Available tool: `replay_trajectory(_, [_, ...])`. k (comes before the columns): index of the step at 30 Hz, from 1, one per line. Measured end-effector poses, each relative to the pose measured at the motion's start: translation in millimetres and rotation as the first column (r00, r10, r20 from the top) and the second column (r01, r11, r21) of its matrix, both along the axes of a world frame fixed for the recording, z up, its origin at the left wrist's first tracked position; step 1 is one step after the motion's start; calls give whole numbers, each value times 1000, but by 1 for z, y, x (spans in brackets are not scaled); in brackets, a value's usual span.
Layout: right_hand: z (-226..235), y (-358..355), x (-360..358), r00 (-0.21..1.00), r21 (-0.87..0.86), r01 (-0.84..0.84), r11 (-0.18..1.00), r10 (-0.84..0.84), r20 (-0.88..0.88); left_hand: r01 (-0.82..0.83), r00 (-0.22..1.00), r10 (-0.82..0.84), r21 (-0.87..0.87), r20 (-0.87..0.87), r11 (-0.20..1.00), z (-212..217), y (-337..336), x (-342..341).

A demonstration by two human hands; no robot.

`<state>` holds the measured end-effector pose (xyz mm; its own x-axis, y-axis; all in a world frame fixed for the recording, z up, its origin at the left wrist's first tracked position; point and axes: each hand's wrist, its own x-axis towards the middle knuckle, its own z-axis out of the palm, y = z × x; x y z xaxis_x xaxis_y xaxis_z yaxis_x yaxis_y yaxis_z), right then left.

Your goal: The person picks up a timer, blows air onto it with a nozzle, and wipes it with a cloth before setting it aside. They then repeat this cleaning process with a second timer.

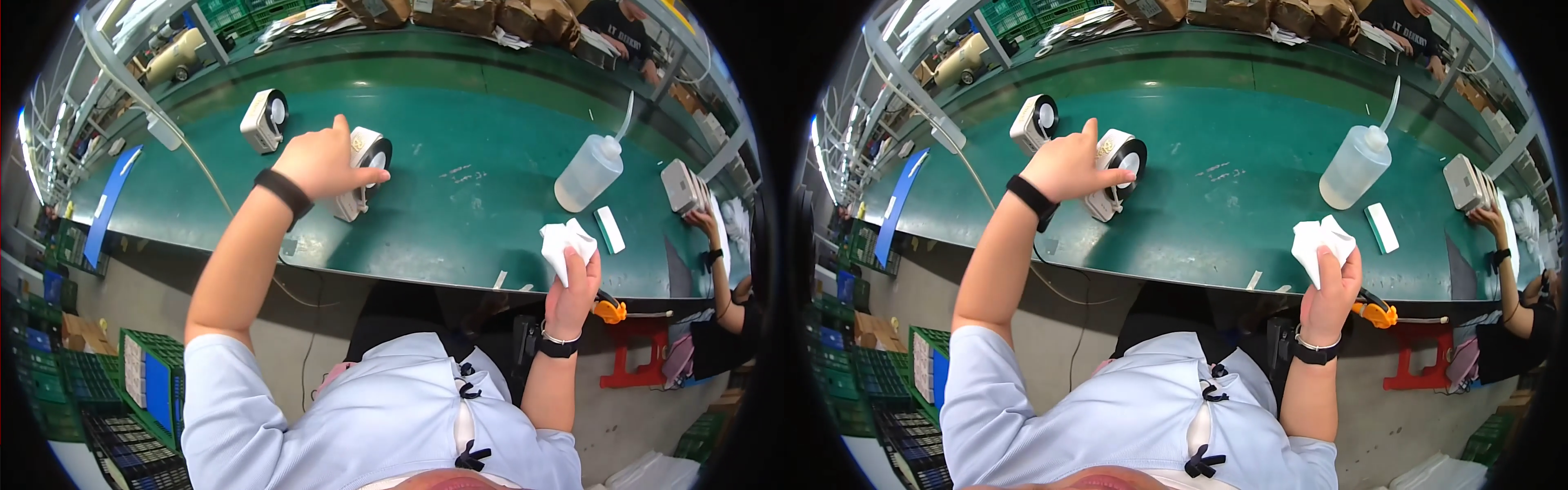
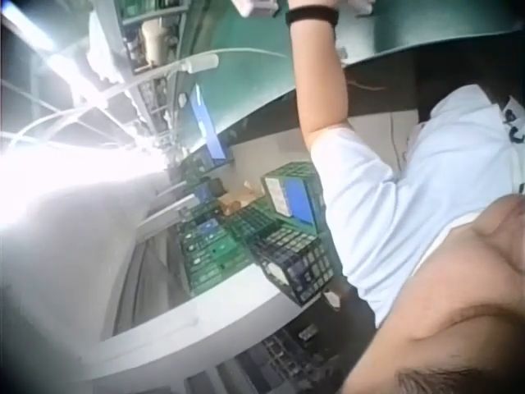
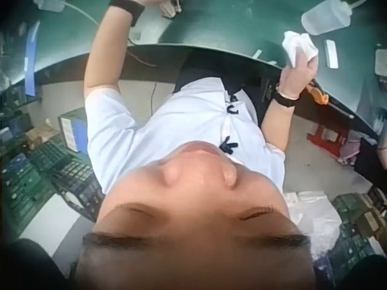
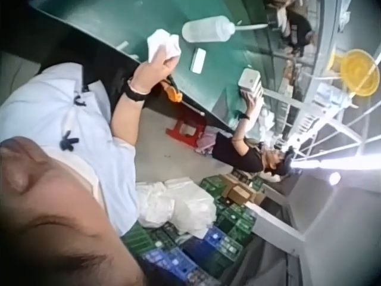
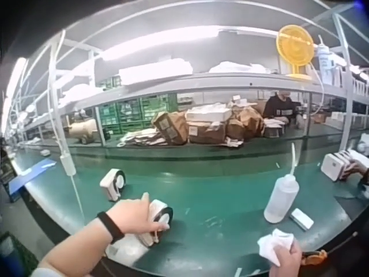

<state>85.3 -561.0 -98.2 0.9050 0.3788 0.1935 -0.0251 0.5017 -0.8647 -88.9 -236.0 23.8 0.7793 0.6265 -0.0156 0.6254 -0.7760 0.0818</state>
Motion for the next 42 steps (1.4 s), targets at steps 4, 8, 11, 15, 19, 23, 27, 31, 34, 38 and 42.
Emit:
replay_trajectory(4, [-11, 3, -8, 998, -1, -7, 1000, 7, -58, 22, 990, -39, -126, -135, 992, 5, 19, 12])
replay_trajectory(8, [-5, -8, -12, 999, -25, -37, 999, 36, -17, 155, 988, -157, -195, 4, 968, 14, 7, -9])
replay_trajectory(11, [-1, -14, -11, 999, -34, -26, 999, 27, 24, 323, 926, -259, -220, 275, 921, 9, -31, -31])
replay_trajectory(15, [25, -12, -31, 990, -80, -54, 995, 63, 122, 518, 669, -185, -272, 720, 811, -32, -78, -60])
replay_trajectory(19, [51, -1, -49, 741, -208, 144, 968, 34, 671, 588, 595, -46, -396, 802, 705, -63, -116, -60])
replay_trajectory(23, [69, 15, -69, 439, -242, 85, 967, 182, 880, 662, 520, -172, -268, 836, 700, -77, -127, -60])
replay_trajectory(27, [59, 24, -91, 213, -288, 123, 950, 258, 942, 532, 699, -235, -271, 676, 802, -66, -132, -63])
replay_trajectory(31, [43, 28, -104, 116, -237, 192, 952, 218, 969, 573, 626, -262, -205, 735, 793, -68, -141, -58])
replay_trajectory(34, [29, 23, -106, 73, -183, 219, 958, 170, 983, 622, 571, -412, -47, 710, 781, -61, -141, -53])
replay_trajectory(38, [17, 7, -96, 79, -133, 202, 970, 119, 990, 685, 506, -484, 8, 714, 728, -63, -142, -49])
replay_trajectory(42, [9, 2, -90, 329, -165, 168, 972, 102, 939, 707, 495, -340, -143, 800, 693, -65, -139, -61])
